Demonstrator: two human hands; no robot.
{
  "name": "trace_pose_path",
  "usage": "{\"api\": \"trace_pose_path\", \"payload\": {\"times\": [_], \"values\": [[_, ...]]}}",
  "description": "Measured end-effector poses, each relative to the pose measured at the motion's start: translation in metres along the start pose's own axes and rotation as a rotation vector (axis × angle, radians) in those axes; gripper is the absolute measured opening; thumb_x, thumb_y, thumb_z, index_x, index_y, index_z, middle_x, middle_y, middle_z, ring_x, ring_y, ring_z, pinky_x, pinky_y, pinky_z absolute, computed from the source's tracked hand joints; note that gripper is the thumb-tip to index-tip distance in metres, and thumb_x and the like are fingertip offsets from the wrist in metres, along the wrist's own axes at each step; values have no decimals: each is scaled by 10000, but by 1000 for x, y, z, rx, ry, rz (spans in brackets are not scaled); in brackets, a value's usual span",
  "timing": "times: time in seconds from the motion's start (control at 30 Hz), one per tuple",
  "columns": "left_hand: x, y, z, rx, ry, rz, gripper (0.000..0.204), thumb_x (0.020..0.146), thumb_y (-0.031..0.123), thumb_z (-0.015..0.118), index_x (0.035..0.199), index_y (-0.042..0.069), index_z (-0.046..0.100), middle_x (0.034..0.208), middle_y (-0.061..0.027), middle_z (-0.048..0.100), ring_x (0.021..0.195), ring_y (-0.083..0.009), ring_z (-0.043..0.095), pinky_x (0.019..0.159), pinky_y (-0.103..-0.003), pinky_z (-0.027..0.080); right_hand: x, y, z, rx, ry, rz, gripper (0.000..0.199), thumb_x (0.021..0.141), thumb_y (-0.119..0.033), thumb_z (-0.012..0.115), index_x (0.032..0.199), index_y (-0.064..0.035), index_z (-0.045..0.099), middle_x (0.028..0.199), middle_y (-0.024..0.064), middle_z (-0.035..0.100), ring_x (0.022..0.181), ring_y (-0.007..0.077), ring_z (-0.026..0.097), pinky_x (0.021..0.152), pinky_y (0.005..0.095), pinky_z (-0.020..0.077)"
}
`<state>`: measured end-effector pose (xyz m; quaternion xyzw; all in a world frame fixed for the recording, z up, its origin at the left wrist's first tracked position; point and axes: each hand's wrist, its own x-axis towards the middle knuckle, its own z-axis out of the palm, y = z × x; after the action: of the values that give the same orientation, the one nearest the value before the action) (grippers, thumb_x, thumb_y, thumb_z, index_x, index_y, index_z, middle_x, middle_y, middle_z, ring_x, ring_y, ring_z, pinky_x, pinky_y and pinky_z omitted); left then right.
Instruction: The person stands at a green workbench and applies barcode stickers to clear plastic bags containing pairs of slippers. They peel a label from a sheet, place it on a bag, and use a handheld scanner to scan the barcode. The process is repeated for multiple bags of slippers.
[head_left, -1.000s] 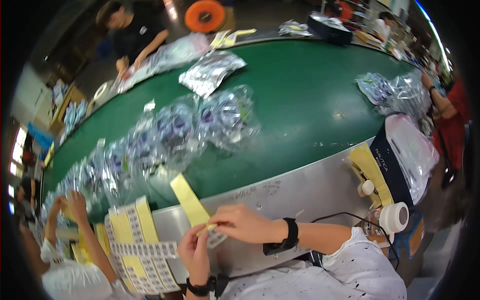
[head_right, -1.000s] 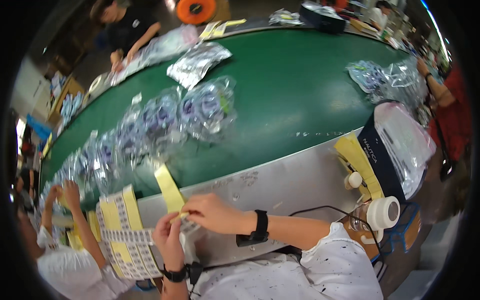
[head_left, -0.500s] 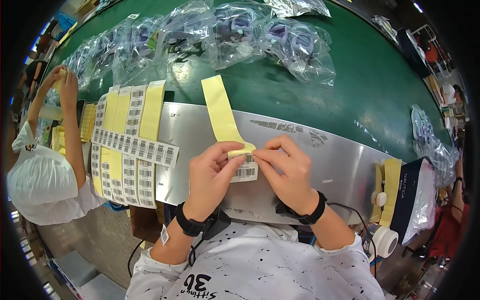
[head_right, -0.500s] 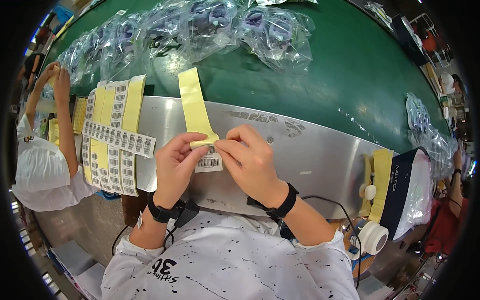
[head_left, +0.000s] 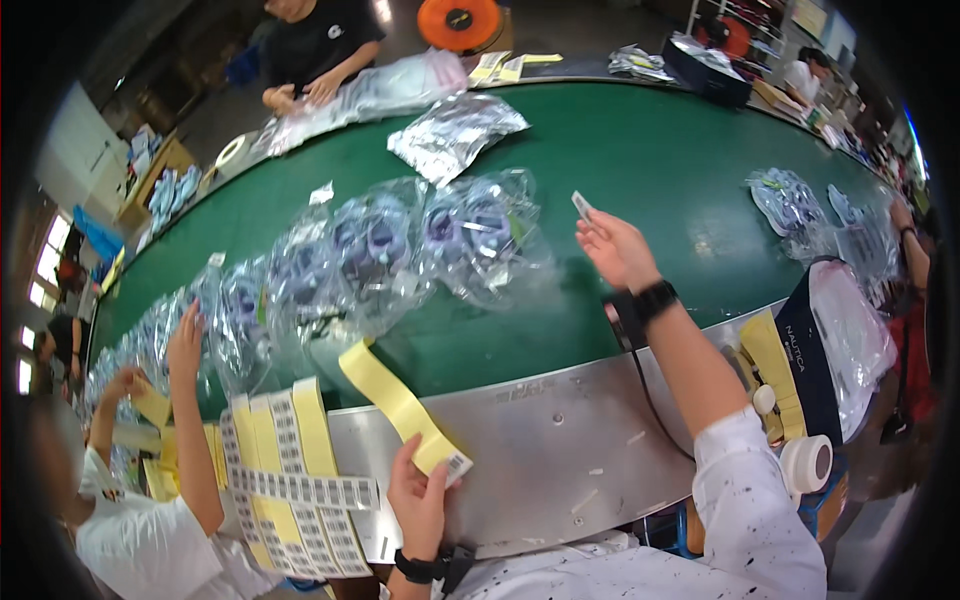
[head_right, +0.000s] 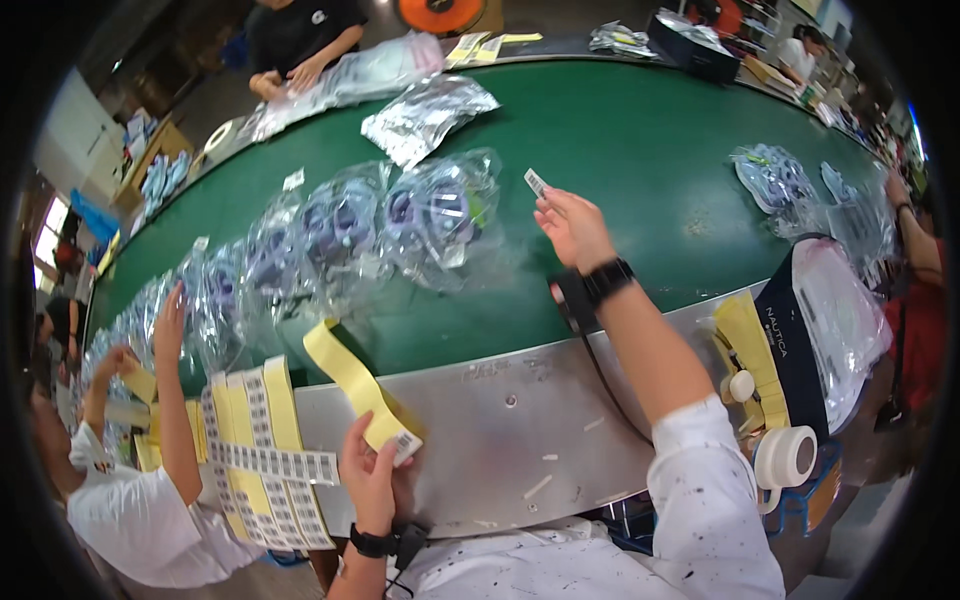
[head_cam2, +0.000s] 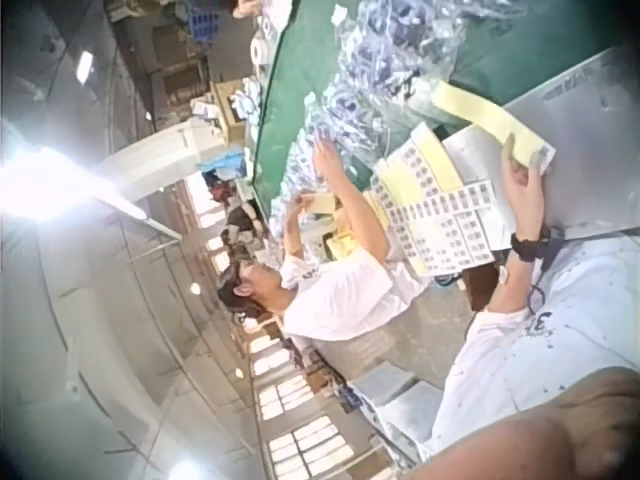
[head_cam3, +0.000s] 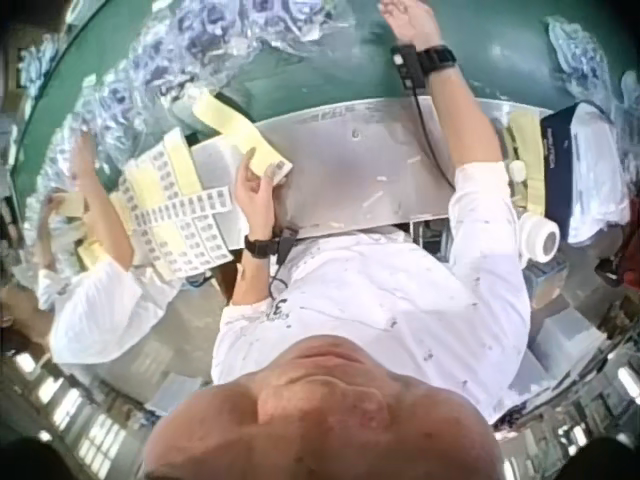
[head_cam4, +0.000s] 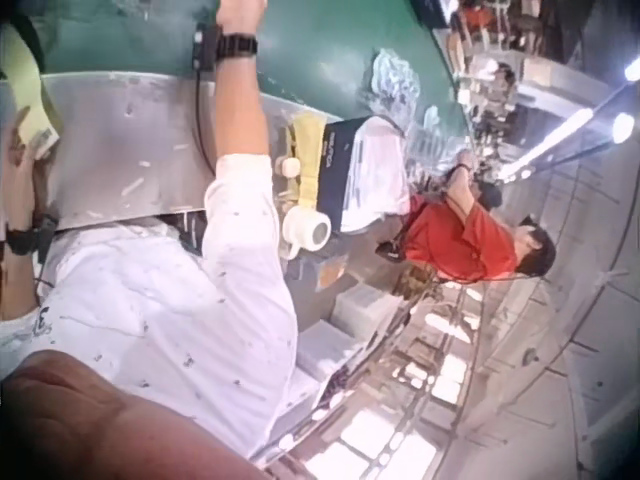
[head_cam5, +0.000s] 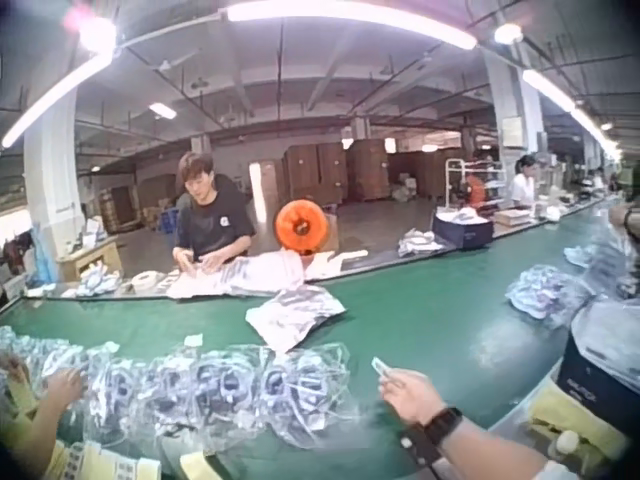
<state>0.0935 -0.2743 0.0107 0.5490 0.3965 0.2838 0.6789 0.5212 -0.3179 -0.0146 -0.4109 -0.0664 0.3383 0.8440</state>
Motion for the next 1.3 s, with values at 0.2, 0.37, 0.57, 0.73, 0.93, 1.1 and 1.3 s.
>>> {"api": "trace_pose_path", "payload": {"times": [0.2,0.37,0.57,0.73,0.93,1.1,1.3], "values": [[1,-8,5,57,48,30,449,883,-50,539,1315,-26,418,1014,-143,628,843,-170,645,634,-249,543,112,51,-6,57,-26,424,446,897,-158,630,1231,51,421,1304,164,407,1098,317,526,919,403,487],[-3,-10,8,121,80,32,424,892,-41,507,1308,-24,429,1041,-145,613,797,-165,638,581,-247,525,124,60,17,237,-56,379,268,922,-113,571,1127,44,498,1289,197,469,1082,300,537,960,378,474],[-1,-11,17,150,78,45,414,883,-49,487,1294,-37,437,1040,-156,606,781,-173,637,575,-251,524,150,59,6,180,-143,263,96,887,-34,585,960,9,539,1028,166,606,934,269,616,844,386,523],[-2,-16,18,156,66,55,404,882,-43,489,1284,-40,446,1032,-150,602,779,-172,634,569,-250,522,159,61,16,110,-34,243,88,867,4,587,932,9,527,961,153,631,872,275,650,763,375,552],[-3,-16,23,164,63,81,397,886,-37,492,1281,-39,453,1033,-144,600,767,-167,629,569,-248,517,152,74,39,-46,233,61,85,787,60,619,835,20,561,798,143,643,675,241,657,605,365,563],[-1,-15,25,164,59,71,388,892,-33,497,1279,-35,458,1034,-146,599,763,-164,625,573,-249,513,149,58,38,-580,348,-113,334,740,125,618,1048,10,564,803,129,649,597,182,644,506,295,565],[-2,-15,22,33,24,-59,400,935,-6,489,1330,19,426,990,-151,636,784,-202,623,644,-313,521,154,0,-19,-827,252,-141,421,768,83,596,1173,-24,565,818,158,665,685,230,672,582,344,573]]}}
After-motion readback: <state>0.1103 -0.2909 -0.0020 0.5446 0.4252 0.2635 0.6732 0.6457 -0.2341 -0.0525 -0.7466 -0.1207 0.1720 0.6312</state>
